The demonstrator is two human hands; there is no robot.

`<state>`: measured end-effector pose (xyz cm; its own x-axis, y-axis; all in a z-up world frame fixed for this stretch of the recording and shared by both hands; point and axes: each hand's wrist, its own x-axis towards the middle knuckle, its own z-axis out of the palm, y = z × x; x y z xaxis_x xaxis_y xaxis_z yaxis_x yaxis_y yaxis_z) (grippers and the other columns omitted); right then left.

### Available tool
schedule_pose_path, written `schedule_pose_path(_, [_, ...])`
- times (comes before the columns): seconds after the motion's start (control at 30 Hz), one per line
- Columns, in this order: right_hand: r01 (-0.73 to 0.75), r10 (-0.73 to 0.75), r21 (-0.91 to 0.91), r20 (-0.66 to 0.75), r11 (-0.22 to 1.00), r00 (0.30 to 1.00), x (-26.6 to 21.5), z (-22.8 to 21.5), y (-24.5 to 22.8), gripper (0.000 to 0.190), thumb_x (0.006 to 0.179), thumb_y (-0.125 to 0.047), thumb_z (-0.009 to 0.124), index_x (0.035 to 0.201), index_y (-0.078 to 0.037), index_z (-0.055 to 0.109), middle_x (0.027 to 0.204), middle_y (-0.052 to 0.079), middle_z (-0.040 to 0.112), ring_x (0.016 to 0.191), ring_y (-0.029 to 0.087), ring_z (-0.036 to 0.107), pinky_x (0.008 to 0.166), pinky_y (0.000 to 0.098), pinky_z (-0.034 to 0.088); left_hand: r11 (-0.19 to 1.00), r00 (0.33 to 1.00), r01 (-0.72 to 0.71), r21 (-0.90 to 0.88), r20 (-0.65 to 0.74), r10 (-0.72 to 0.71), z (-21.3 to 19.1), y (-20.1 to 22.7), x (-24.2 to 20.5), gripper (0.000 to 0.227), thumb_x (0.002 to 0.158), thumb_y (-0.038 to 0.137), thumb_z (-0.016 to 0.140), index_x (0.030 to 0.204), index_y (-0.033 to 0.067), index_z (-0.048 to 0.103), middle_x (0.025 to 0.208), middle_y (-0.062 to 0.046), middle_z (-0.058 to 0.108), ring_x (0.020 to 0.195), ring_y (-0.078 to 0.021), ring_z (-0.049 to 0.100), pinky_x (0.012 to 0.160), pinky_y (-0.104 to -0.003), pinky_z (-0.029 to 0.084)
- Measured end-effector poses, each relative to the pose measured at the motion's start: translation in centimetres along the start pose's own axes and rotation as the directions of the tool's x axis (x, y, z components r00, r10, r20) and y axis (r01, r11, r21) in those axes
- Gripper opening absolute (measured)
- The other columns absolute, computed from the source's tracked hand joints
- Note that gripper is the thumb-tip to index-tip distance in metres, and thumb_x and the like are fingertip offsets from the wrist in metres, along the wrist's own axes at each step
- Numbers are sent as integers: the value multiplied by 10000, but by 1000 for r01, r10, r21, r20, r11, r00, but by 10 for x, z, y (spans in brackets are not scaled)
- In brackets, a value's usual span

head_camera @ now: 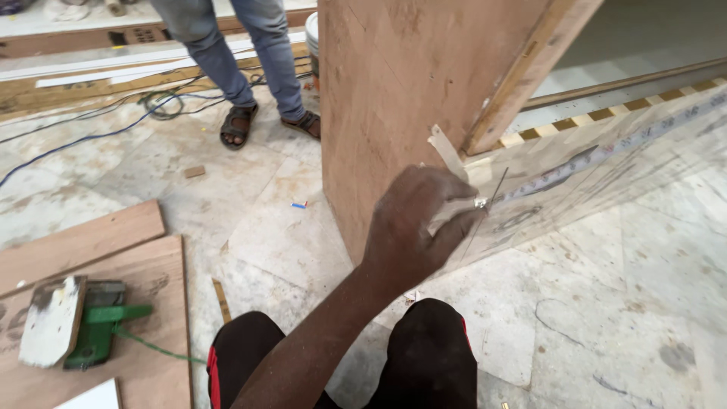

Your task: The person measures and marks a white wooden strip with a pencil and tape measure, then uses a circular saw to cut the strip. They repeat this process for a second strip, measuring and cutting it to size.

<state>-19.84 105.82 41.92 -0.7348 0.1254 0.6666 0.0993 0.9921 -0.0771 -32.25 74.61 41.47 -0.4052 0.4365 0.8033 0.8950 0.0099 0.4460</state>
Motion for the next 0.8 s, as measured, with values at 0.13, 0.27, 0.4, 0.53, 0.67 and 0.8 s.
schedule_pose_path(0.13, [25, -27, 102, 25, 994, 999, 23, 20, 21, 226, 868, -215, 769, 1083, -152, 737, 1100, 78, 681, 1089, 270, 631, 911, 391, 535, 990, 988, 141, 6, -61, -140, 6, 14, 21, 164, 962, 112, 768, 1058, 60, 645, 1043, -76, 665, 963, -208, 697, 846, -339, 583])
schedule_pose_path(0.27, [38, -47, 191, 45, 981, 998, 34, 38, 30, 223, 871, -214, 768, 1083, -150, 738, 1098, 79, 681, 1087, 270, 631, 909, 391, 534, 996, 995, 71, 60, -78, -66, 2, 22, 39, 119, 998, 28, 742, 1084, 43, 661, 1050, -70, 662, 897, -160, 697, 770, -269, 593])
schedule_pose_path(0.4, [34, -53, 246, 70, 969, 996, 35, 49, 31, 220, 874, -212, 767, 1083, -148, 738, 1096, 80, 681, 1084, 270, 632, 908, 390, 534, 992, 996, 89, 88, -29, -87, 5, 22, 50, 137, 965, 54, 770, 1043, 29, 660, 1025, -63, 653, 920, -144, 717, 820, -280, 629])
schedule_pose_path(0.53, [54, -72, 278, 56, 959, 996, 46, 53, 26, 217, 877, -211, 766, 1083, -146, 738, 1094, 81, 682, 1082, 269, 632, 906, 390, 533, 977, 997, 76, 200, -26, -72, 9, 16, 55, 125, 952, 82, 792, 986, 41, 679, 985, -45, 670, 877, -115, 740, 802, -264, 638])
schedule_pose_path(0.67, [87, -109, 319, 54, 944, 993, 57, 63, 13, 214, 881, -210, 766, 1083, -144, 738, 1092, 82, 682, 1080, 269, 633, 905, 389, 532, 963, 995, 99, 252, -59, -86, 16, 11, 48, 112, 949, 84, 790, 948, 47, 684, 949, -38, 679, 844, -106, 750, 778, -252, 634])
schedule_pose_path(0.8, [106, -130, 349, 47, 931, 990, 66, 70, 4, 211, 884, -208, 765, 1082, -142, 738, 1090, 83, 683, 1077, 269, 633, 903, 389, 532, 957, 993, 96, 273, -91, -74, 21, 7, 50, 135, 959, 97, 791, 913, 57, 670, 913, -25, 678, 811, -91, 753, 743, -235, 648])
